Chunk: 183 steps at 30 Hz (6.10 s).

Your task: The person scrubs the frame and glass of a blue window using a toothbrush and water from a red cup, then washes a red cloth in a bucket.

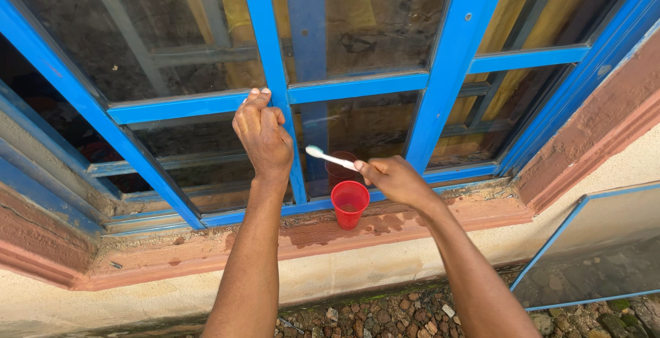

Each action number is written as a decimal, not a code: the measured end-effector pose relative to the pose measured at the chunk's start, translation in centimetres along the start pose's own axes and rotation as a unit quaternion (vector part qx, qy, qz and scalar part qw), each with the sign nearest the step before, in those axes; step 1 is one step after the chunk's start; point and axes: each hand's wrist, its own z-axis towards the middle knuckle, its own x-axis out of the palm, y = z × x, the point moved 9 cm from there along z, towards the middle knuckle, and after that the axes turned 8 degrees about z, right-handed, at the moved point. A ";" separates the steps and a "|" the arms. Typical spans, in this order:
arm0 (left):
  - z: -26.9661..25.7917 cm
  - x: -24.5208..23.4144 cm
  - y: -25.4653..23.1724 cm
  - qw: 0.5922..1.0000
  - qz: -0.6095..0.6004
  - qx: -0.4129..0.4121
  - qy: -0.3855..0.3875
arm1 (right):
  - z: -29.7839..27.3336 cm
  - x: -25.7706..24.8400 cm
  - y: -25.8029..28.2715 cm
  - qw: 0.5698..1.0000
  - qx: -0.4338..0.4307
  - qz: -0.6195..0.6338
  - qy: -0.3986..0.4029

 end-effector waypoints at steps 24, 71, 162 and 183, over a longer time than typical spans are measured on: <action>-0.1 0.2 0.1 1.000 0.002 -0.003 0.023 | 4.0 9.2 -6.1 0.927 -0.016 -0.353 0.125; -6.6 -3.7 -6.1 0.823 -0.204 -0.281 0.449 | -2.5 -13.1 3.9 0.734 -0.297 0.601 -0.112; 25.4 5.8 -19.3 0.968 -0.172 -0.127 0.130 | 4.1 -30.2 22.2 0.686 -0.459 -0.168 -0.539; 25.1 1.0 -7.5 0.894 -0.322 -0.308 -0.054 | 4.2 -30.1 22.1 0.694 -0.459 -0.163 -0.530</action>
